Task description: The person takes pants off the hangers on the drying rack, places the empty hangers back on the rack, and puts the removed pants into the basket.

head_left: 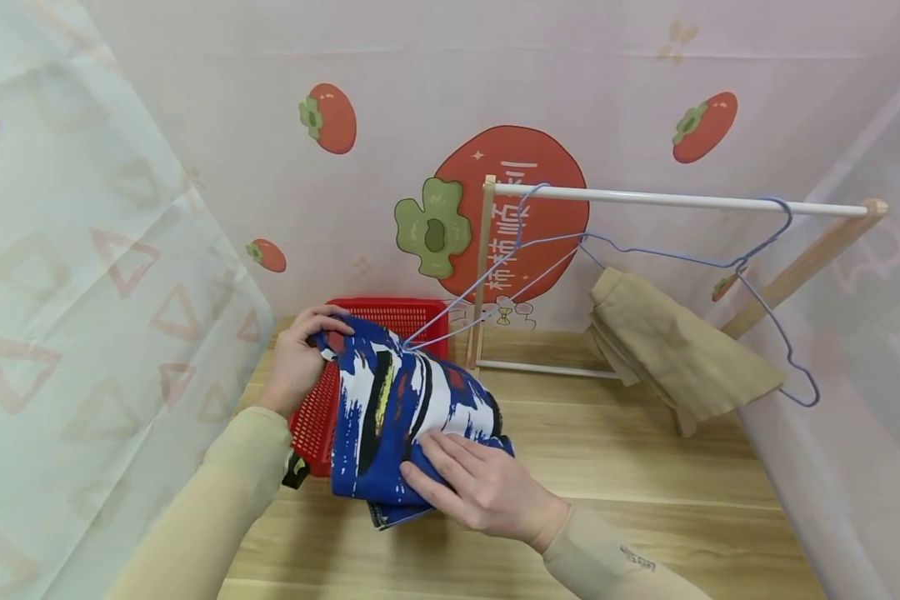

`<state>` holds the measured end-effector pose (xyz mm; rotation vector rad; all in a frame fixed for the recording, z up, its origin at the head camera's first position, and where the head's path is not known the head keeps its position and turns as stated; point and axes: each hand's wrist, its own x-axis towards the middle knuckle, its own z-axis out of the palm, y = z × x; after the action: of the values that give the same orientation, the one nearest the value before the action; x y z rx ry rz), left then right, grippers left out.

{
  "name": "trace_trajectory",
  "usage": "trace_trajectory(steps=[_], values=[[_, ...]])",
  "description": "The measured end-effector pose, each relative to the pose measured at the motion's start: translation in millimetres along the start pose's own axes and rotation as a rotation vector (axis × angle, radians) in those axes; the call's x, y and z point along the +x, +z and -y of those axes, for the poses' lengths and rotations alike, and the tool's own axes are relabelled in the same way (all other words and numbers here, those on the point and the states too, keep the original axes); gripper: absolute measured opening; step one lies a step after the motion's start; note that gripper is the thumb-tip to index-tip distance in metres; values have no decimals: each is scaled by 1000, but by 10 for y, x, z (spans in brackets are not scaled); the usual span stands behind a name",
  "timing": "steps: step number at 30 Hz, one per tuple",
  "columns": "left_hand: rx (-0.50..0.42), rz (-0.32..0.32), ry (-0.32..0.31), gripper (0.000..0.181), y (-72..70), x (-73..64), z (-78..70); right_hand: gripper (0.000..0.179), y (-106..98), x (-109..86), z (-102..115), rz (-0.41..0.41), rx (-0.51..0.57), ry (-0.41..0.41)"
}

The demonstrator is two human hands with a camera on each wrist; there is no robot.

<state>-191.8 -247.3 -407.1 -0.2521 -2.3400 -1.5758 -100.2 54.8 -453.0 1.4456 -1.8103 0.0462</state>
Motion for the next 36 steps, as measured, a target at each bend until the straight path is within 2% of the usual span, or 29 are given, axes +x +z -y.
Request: trace_trajectory(steps=[3, 5, 9, 14, 17, 21, 25, 31, 36], values=[[17, 41, 1, 42, -25, 130, 74, 38, 117, 36, 59, 58, 12, 3], [51, 65, 25, 43, -43, 215, 118, 38, 195, 62, 78, 98, 21, 7], [67, 102, 70, 37, -107, 366, 135, 38, 350, 132, 73, 145, 30, 3], [92, 126, 145, 28, -186, 520, 107, 39, 509, 221, 28, 211, 53, 27], [135, 126, 215, 30, -213, 595, 111, 46, 586, 277, 7, 286, 86, 56], [180, 120, 258, 36, -246, 663, 147, 58, 688, 344, -12, 397, 104, 85], [232, 122, 257, 39, -292, 707, 162, 63, 770, 384, -34, 456, 103, 109], [320, 126, 265, 40, -354, 800, 112, 65, 882, 461, -78, 465, 118, 130], [359, 149, 201, 44, -356, 842, 107, 61, 976, 516, -58, 451, 80, 139]])
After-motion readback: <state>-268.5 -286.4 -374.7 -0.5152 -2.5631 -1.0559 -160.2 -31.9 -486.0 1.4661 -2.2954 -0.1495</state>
